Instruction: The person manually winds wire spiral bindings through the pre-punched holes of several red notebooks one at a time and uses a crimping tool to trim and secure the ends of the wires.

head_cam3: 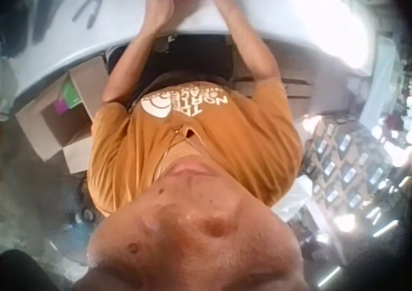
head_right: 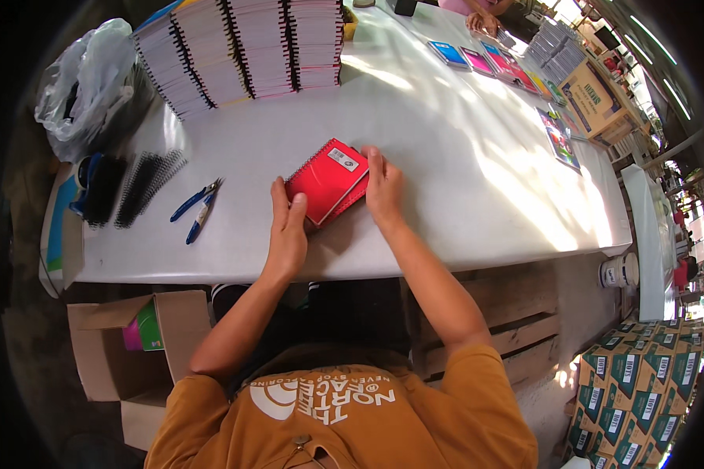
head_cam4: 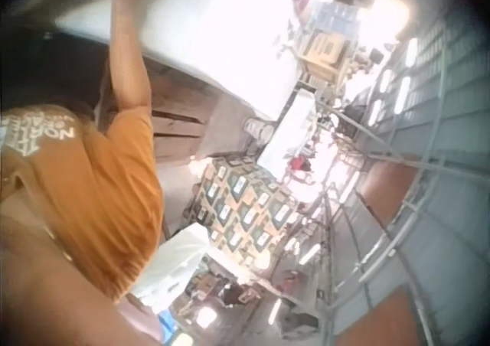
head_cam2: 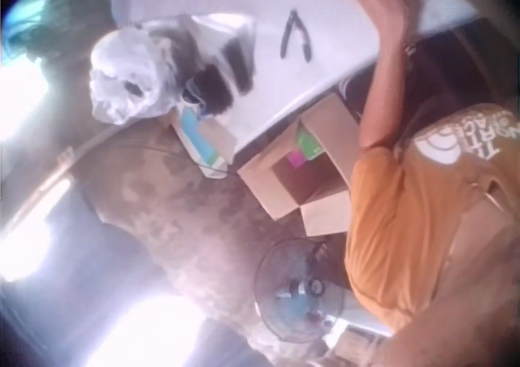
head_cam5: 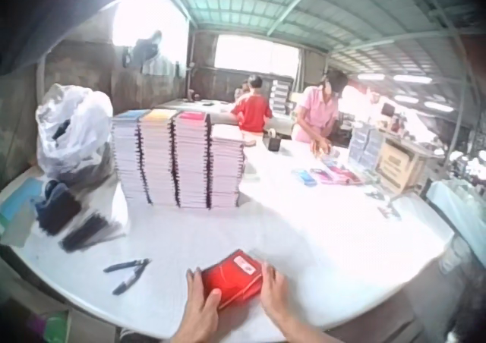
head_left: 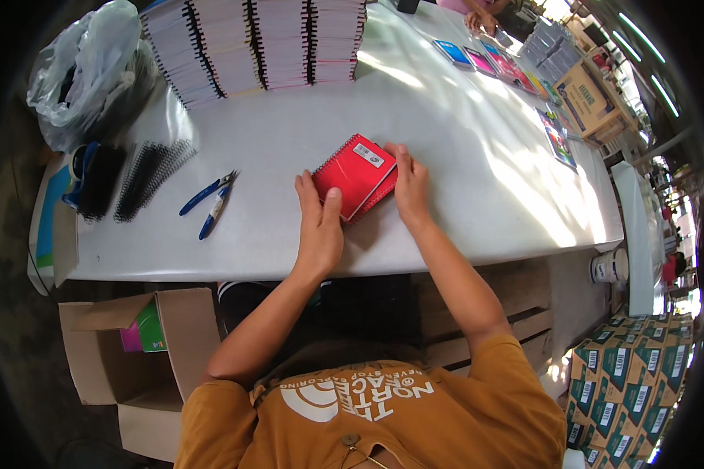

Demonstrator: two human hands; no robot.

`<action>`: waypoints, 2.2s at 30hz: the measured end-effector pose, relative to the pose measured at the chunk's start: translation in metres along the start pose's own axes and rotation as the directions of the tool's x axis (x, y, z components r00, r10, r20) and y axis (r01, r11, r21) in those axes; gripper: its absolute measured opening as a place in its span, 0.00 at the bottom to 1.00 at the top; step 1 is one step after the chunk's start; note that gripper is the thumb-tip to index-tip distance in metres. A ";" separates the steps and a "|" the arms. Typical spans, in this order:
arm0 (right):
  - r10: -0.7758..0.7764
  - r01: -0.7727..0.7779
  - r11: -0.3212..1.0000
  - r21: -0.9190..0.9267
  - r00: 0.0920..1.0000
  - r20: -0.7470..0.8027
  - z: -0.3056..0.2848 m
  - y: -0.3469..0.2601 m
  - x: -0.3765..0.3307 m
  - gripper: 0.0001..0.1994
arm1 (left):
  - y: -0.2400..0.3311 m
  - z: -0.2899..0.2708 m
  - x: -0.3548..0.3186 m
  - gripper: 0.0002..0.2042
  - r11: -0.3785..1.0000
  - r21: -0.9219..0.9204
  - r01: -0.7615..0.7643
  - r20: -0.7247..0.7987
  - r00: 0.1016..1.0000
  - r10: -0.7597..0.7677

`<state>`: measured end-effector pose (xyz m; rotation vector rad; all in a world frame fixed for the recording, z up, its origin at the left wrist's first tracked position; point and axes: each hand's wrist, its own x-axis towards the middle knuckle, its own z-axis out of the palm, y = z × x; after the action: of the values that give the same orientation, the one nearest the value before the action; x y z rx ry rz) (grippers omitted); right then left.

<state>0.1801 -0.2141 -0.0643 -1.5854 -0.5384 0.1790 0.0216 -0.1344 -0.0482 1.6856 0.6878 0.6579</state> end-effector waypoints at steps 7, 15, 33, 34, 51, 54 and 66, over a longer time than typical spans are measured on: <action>-0.029 0.029 0.999 0.045 1.000 -0.003 0.020 -0.017 -0.079 0.20 | 0.000 -0.055 0.056 0.22 0.935 0.257 -0.245 0.260 0.949 0.177; -0.187 0.234 0.913 -0.333 0.968 0.166 0.017 -0.021 -0.077 0.37 | -0.004 -0.040 0.045 0.17 0.903 0.409 -0.128 -0.170 0.962 0.213; 0.178 0.802 0.476 -0.361 0.314 0.932 0.105 -0.088 -0.002 0.27 | -0.039 -0.150 0.002 0.24 0.876 0.465 0.128 -0.318 0.948 0.030; 0.208 0.766 0.536 -0.354 0.286 0.935 0.111 -0.085 0.008 0.25 | -0.025 -0.146 -0.005 0.23 0.977 -0.056 0.205 -0.266 0.940 -0.213; 0.380 0.591 0.707 -0.389 0.146 0.913 0.146 -0.080 0.034 0.12 | 0.002 -0.051 -0.048 0.20 -0.046 -0.742 0.669 0.641 0.688 -0.339; 0.376 0.581 0.717 -0.385 0.143 0.916 0.144 -0.085 0.033 0.11 | -0.003 -0.049 -0.047 0.21 -0.030 -0.732 0.681 0.656 0.691 -0.305; 0.310 0.477 0.822 -0.310 0.081 0.947 0.137 -0.077 0.043 0.12 | 0.006 -0.053 -0.034 0.22 0.075 -0.711 0.699 0.600 0.659 -0.453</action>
<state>0.1406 -0.0720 0.0057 -1.7848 -2.0153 1.2403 -0.0391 -0.1262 -0.0338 0.2477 0.5684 0.1196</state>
